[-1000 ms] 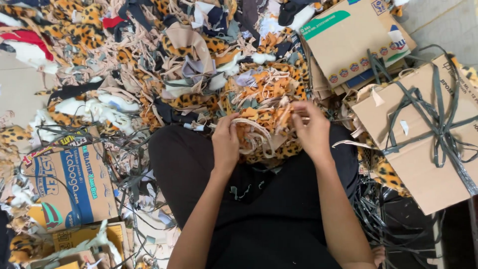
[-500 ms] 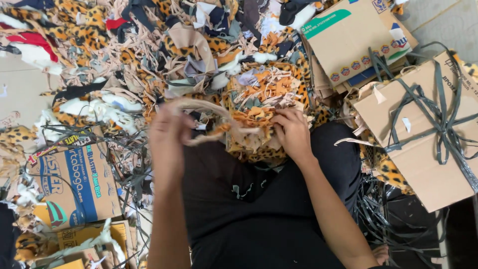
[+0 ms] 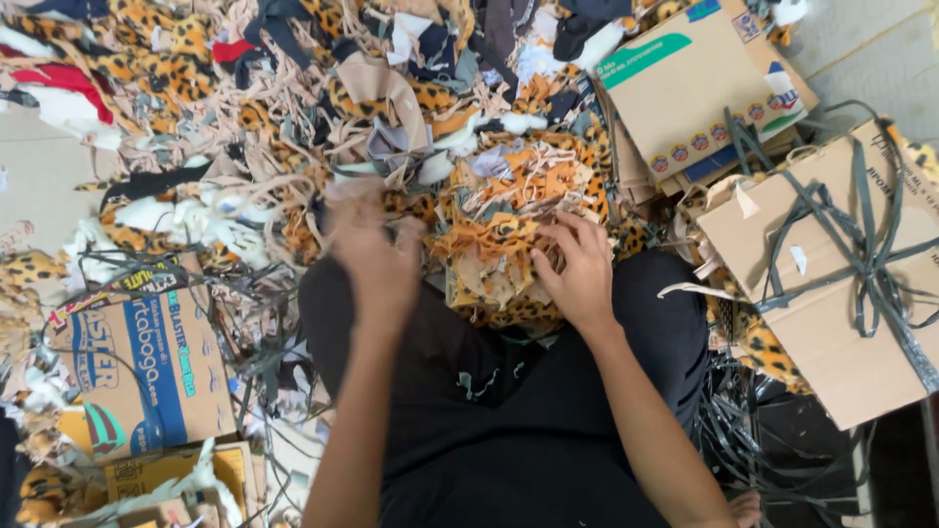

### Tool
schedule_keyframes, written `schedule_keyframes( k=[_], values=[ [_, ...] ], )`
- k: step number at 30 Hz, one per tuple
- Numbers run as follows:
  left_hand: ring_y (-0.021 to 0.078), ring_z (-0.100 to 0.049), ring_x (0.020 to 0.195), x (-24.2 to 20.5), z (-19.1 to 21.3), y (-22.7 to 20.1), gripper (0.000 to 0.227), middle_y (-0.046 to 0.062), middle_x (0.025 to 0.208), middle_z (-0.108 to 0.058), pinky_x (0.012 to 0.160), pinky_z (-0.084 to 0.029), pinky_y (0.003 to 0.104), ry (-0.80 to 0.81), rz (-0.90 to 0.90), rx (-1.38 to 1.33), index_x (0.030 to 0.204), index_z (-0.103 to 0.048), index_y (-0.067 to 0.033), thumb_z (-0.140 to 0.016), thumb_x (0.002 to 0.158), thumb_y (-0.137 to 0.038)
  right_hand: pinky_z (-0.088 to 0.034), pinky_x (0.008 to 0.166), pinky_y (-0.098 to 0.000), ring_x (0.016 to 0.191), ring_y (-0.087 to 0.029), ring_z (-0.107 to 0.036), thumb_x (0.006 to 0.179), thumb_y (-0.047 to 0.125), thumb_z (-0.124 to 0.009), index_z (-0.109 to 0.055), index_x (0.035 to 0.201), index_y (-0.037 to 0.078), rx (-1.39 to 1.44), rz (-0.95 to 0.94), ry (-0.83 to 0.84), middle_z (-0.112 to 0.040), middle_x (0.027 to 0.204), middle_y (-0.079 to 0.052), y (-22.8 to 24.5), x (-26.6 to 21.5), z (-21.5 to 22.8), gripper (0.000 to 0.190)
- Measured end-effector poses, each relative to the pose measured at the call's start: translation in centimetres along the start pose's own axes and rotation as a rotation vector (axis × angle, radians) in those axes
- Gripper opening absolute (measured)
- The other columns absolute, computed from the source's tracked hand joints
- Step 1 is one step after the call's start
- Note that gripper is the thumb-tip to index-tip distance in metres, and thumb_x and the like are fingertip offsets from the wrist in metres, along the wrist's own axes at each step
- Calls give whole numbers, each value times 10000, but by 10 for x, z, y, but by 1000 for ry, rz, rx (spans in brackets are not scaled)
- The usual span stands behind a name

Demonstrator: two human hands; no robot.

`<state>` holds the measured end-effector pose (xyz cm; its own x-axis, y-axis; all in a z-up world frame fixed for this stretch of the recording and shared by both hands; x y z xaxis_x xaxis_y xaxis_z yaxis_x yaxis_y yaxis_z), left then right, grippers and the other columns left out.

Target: The person sorts through fabric scraps and packs them into a small cardboard box, then secures the box using cord.

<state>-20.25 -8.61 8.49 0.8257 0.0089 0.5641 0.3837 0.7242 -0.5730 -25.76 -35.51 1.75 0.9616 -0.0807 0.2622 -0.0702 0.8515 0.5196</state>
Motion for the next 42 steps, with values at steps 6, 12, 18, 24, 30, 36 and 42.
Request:
schedule_keyframes(
  k=[6,12,18,24,30,36,42],
  values=[
    [394,-591,1167,-83,-117,-19,368,162,1274,-566,879,-521,472,437,105,-99,1209,-702,-134,-797,853,-124,-550,906,-464,1132,-401,-622,858,-70,-731,-666,1280,57,152,-110,-146,-646,1204,-151,-25,5,-17,445],
    [324,-609,1162,-96,-103,-30,179,78,1274,-543,967,-514,455,476,70,-215,1018,-639,-145,-631,888,-22,-540,968,-418,1123,-327,-665,812,-158,-569,-725,1265,128,234,-73,-92,-710,1189,-100,-4,3,12,557],
    [524,-321,1402,-112,-92,-39,428,163,1588,-360,1083,-86,831,623,159,-148,1220,-612,-117,-713,815,-215,-459,1026,-513,1197,-381,-593,861,-4,-680,-693,1307,114,167,-45,-44,-652,1326,-138,-1,-11,4,462],
    [460,-444,1387,-96,-105,-53,219,169,1496,-489,1157,-243,691,470,95,-339,997,-621,-80,-769,912,-219,-553,817,-341,896,-251,-696,844,40,-792,-797,1081,177,249,-100,-247,-728,952,-24,-2,-5,9,274],
    [395,-486,1381,-89,-124,-52,297,104,1516,-495,1141,-260,720,503,18,-399,1032,-582,-145,-629,828,66,-563,884,-407,1085,-335,-674,894,-155,-655,-711,1234,77,248,-60,-228,-700,1126,-103,-9,8,4,416],
    [371,-466,1364,-87,-112,-45,379,115,1513,-465,1137,-230,662,445,104,-197,1302,-620,-216,-696,956,-349,-431,989,-481,1175,-334,-527,989,122,-690,-635,1355,142,208,-95,-190,-560,1326,-97,4,2,15,370],
    [372,-428,1399,-105,-126,-29,121,109,1447,-508,1127,-258,644,444,104,-102,947,-661,-142,-734,940,-238,-405,964,-562,1259,-391,-434,824,63,-740,-683,1285,122,0,-122,21,-491,1432,-137,-5,-10,-12,468]
  ],
)
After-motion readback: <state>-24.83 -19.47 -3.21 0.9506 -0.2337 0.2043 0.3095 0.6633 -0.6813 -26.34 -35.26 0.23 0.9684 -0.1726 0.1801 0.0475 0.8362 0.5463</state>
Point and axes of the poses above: each hand's wrist, its own x-axis towards the middle knuckle, its own z-axis out of the back of the hand, y = z × x, the point moved 3 cm from there along x, towards the middle knuckle
